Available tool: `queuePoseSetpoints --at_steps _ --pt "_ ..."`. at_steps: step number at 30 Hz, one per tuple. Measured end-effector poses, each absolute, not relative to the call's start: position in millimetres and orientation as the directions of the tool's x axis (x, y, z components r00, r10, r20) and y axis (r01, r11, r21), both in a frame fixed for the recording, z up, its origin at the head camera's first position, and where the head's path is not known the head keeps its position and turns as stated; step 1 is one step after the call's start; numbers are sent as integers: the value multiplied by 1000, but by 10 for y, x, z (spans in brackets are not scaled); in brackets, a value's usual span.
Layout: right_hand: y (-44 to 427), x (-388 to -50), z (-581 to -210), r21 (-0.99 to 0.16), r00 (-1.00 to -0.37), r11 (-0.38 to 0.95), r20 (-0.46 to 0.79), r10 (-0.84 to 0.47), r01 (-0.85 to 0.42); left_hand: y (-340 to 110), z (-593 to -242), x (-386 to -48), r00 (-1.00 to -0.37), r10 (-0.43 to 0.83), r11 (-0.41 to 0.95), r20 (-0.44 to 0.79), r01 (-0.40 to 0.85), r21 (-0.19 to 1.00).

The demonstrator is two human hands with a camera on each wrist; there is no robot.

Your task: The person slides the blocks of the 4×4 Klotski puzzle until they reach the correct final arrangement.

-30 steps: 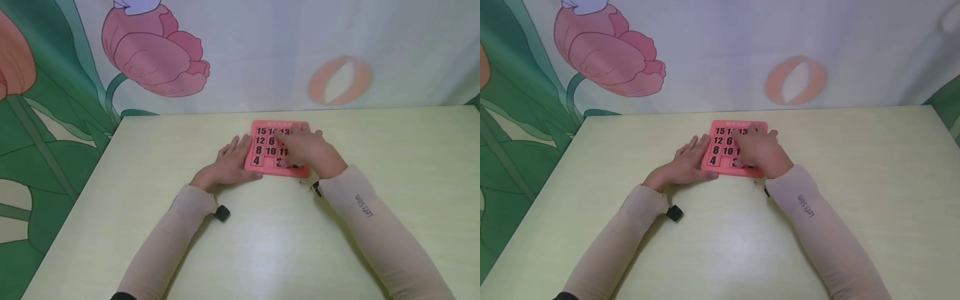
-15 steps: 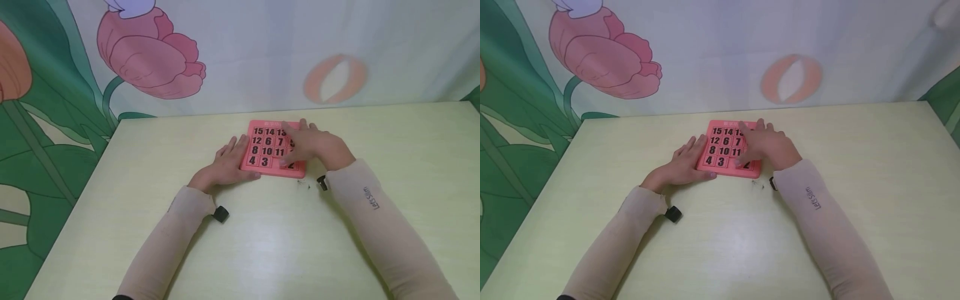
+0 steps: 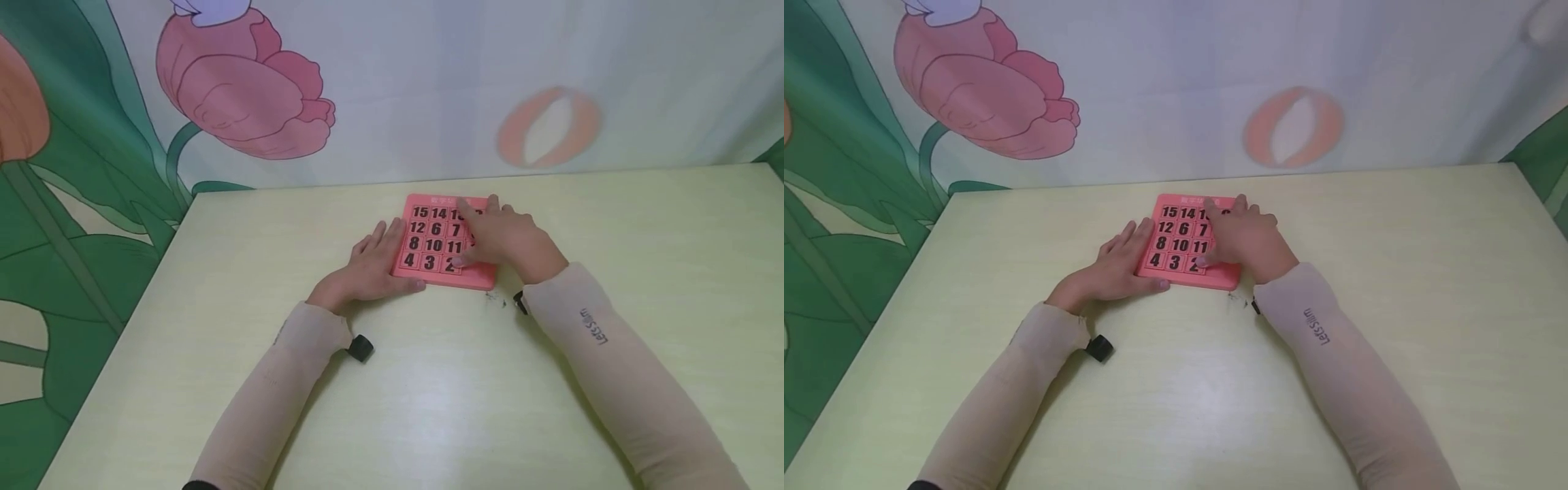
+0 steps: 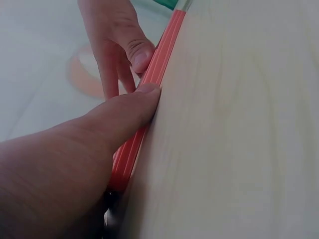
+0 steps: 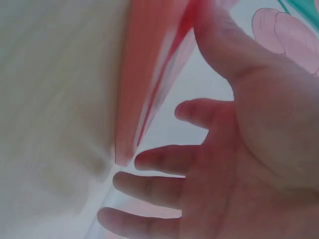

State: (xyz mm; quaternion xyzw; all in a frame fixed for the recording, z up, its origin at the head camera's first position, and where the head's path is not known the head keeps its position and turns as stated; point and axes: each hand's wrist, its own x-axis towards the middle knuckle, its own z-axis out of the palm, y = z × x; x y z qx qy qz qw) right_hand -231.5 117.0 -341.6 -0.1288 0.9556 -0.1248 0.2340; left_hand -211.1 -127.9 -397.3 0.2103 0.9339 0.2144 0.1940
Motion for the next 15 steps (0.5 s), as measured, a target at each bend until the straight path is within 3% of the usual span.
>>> queuePoseSetpoints --at_steps 15 --pt "1445 -2458 -3388 -393 -833 910 -454 -318 -133 -1257 -3984 -2096 -842 469 839 -266 331 432"
